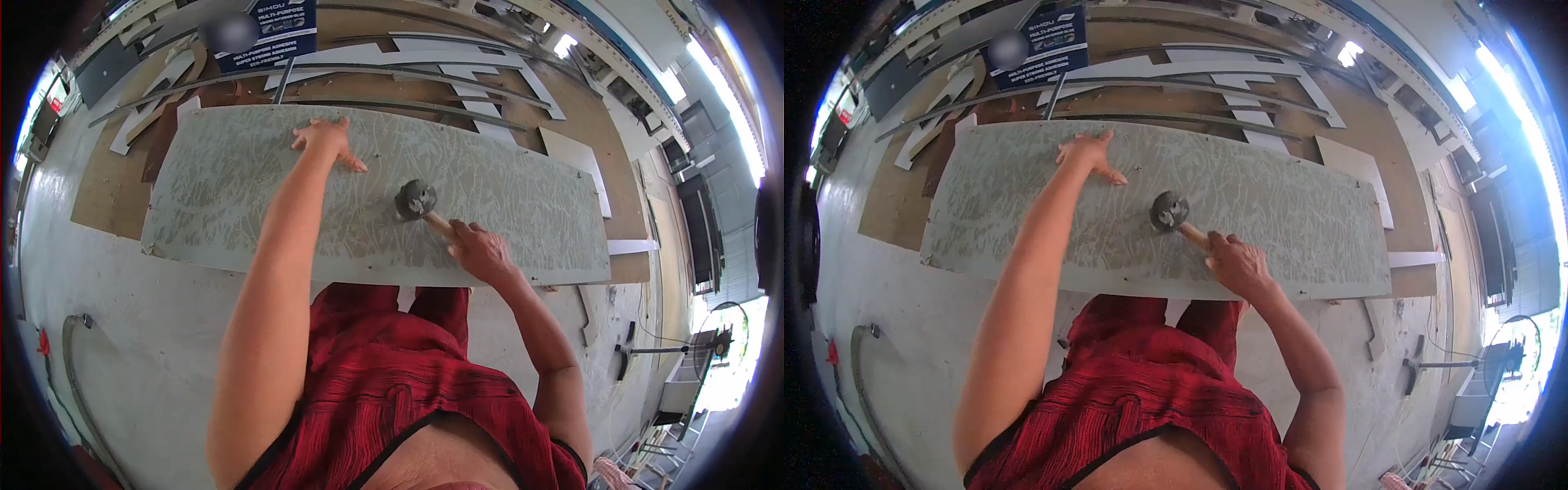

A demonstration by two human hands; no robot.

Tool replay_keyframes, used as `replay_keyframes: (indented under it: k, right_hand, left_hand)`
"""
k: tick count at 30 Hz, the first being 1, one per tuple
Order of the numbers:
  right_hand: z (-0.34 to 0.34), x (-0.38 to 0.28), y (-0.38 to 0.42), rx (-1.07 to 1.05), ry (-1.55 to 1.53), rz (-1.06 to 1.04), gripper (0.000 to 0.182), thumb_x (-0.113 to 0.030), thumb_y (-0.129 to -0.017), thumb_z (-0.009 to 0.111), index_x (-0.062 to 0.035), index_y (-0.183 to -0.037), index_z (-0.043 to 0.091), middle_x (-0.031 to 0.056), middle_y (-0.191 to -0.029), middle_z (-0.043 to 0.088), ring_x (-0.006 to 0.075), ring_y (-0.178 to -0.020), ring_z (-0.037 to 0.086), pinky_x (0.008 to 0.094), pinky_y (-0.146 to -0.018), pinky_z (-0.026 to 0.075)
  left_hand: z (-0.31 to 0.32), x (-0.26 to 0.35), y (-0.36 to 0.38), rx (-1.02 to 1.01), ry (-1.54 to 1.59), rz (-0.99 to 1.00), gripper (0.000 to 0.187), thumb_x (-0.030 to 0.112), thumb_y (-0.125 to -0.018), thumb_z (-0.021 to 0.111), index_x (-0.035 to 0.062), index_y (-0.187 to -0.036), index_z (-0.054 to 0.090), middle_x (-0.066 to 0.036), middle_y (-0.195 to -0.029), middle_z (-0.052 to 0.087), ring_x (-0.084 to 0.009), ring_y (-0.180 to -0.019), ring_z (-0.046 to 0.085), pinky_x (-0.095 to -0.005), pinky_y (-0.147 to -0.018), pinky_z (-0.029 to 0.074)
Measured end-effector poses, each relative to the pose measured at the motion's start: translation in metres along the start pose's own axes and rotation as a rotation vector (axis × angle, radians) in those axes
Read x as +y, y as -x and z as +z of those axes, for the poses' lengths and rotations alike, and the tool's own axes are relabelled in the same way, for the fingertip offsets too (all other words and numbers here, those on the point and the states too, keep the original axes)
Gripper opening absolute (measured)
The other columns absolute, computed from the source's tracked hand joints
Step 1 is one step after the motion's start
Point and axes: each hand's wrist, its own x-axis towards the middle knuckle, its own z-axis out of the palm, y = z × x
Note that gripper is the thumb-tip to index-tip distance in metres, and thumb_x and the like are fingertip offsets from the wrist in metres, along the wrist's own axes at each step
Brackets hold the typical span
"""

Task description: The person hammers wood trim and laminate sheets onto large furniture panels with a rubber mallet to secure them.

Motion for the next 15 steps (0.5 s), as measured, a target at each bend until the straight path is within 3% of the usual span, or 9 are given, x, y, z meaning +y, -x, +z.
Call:
replay_keyframes:
  k: [4,7,9,11,13,15]
  right_hand:
    - [-0.029,-0.015,-0.009,-0.086,0.225,-0.059,0.028,-0.022,-0.079,0.062,-0.0068,-0.102,0.059,0.0147,-0.089,0.06,0.0352,-0.082,0.061,0.0444,-0.07,0.047]
    - [-0.084,-0.076,-0.012,0.055,-0.142,-0.13,0.019,-0.019,-0.078,0.063,-0.0053,-0.092,0.063,0.015,-0.092,0.059,0.0336,-0.083,0.06,0.0442,-0.071,0.047]
    - [-0.106,-0.12,-0.01,0.087,-0.365,-0.378,0.024,-0.016,-0.078,0.062,-0.0044,-0.099,0.062,0.0159,-0.097,0.059,0.0325,-0.086,0.059,0.043,-0.072,0.047]
    - [-0.091,-0.154,-0.024,0.263,-0.574,-0.925,0.035,-0.024,-0.085,0.058,-0.003,-0.113,0.057,0.0156,-0.099,0.059,0.0338,-0.087,0.057,0.0431,-0.08,0.045]
    - [-0.087,-0.184,-0.03,0.179,-0.599,-1.192,0.052,-0.035,-0.09,0.053,0.0012,-0.126,0.047,0.0174,-0.113,0.056,0.0358,-0.102,0.053,0.0445,-0.089,0.04]
    - [-0.077,-0.198,-0.037,0.048,-0.647,-1.201,0.057,-0.041,-0.091,0.048,0.002,-0.128,0.044,0.019,-0.114,0.054,0.0355,-0.102,0.052,0.0444,-0.091,0.038]
  left_hand:
    - [0.0,0.001,-0.004,-0.015,-0.017,-0.006,0.131,0.065,-0.04,0.08,0.0363,-0.144,0.006,-0.016,-0.15,0.01,-0.0517,-0.129,0.022,-0.0578,-0.095,0.04]
    - [-0.002,0.003,-0.002,-0.045,-0.01,-0.022,0.131,0.065,-0.041,0.08,0.0365,-0.144,0.004,-0.016,-0.15,0.008,-0.0526,-0.129,0.02,-0.0577,-0.095,0.039]
    - [-0.002,0.002,-0.001,-0.06,-0.006,-0.02,0.131,0.065,-0.043,0.08,0.0363,-0.144,0.002,-0.017,-0.15,0.006,-0.0529,-0.129,0.019,-0.0574,-0.096,0.039]
    - [0.0,0.002,-0.003,-0.059,-0.007,-0.008,0.13,0.065,-0.044,0.079,0.036,-0.144,0.0,-0.018,-0.15,0.005,-0.053,-0.13,0.018,-0.0571,-0.096,0.039]
    - [-0.003,0.004,0.002,-0.071,-0.024,0.0,0.129,0.065,-0.046,0.078,0.0354,-0.144,0.0,-0.018,-0.15,0.004,-0.0532,-0.13,0.018,-0.0561,-0.096,0.04]
    - [-0.005,0.004,0.004,-0.077,-0.042,-0.008,0.128,0.065,-0.047,0.078,0.0349,-0.144,-0.001,-0.018,-0.15,0.004,-0.0533,-0.129,0.019,-0.0551,-0.095,0.041]
